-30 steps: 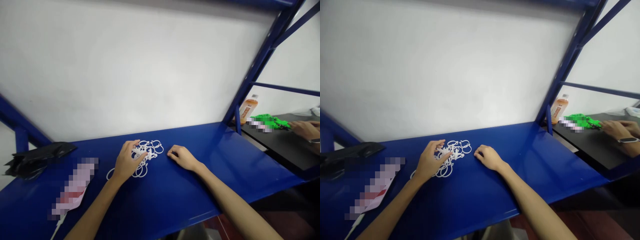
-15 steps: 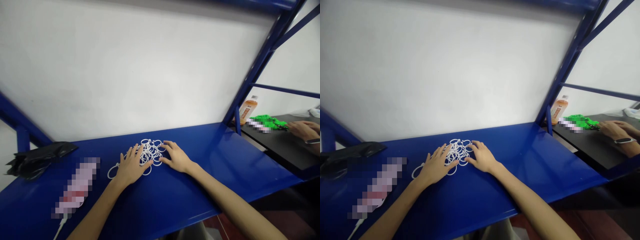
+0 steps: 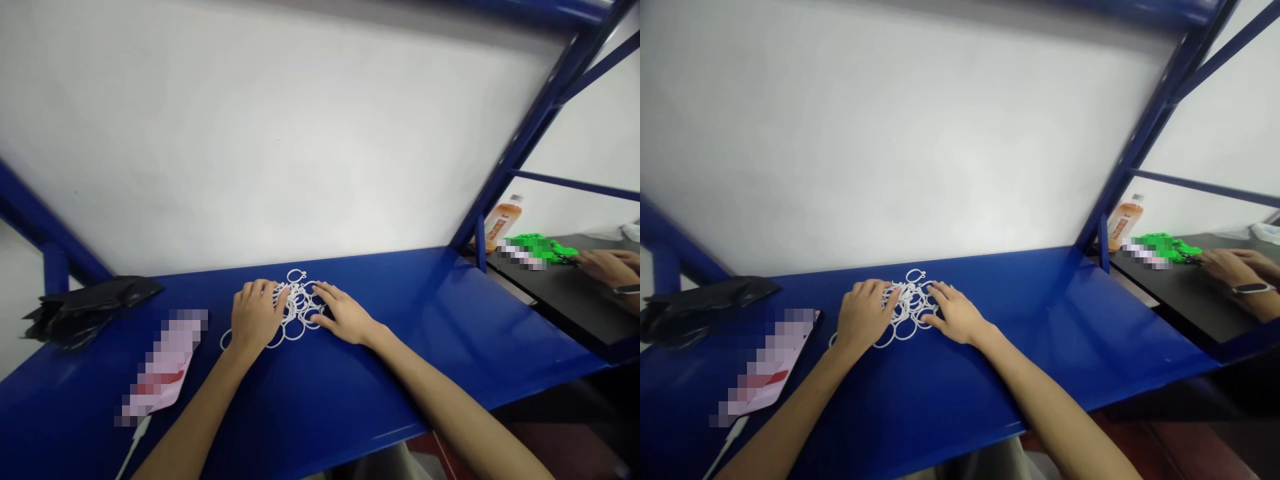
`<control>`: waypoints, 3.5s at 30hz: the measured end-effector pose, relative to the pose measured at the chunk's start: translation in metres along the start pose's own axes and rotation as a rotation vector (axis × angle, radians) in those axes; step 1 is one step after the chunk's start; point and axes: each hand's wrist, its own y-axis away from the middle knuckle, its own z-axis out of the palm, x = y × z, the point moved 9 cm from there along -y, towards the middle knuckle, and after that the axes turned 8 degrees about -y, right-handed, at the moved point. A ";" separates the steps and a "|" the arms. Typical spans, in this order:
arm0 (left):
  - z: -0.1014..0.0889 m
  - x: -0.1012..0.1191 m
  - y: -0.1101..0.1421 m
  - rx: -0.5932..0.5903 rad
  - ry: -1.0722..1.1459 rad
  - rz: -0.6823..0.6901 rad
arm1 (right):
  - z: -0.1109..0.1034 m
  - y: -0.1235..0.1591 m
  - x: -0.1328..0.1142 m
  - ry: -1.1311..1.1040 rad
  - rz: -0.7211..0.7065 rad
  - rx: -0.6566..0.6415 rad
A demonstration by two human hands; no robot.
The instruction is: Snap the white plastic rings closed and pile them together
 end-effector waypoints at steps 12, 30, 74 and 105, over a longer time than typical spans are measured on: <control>0.009 -0.018 0.012 -0.295 -0.139 -0.111 | -0.023 0.011 -0.013 0.015 -0.013 0.004; -0.007 0.070 0.031 -0.049 0.363 0.478 | -0.014 0.010 -0.015 0.058 -0.049 -0.073; -0.007 0.077 0.031 -0.009 0.321 0.440 | -0.028 0.004 -0.022 0.378 -0.091 -0.008; -0.019 0.054 0.024 0.139 0.303 0.258 | -0.040 0.014 -0.037 -0.048 -0.207 0.148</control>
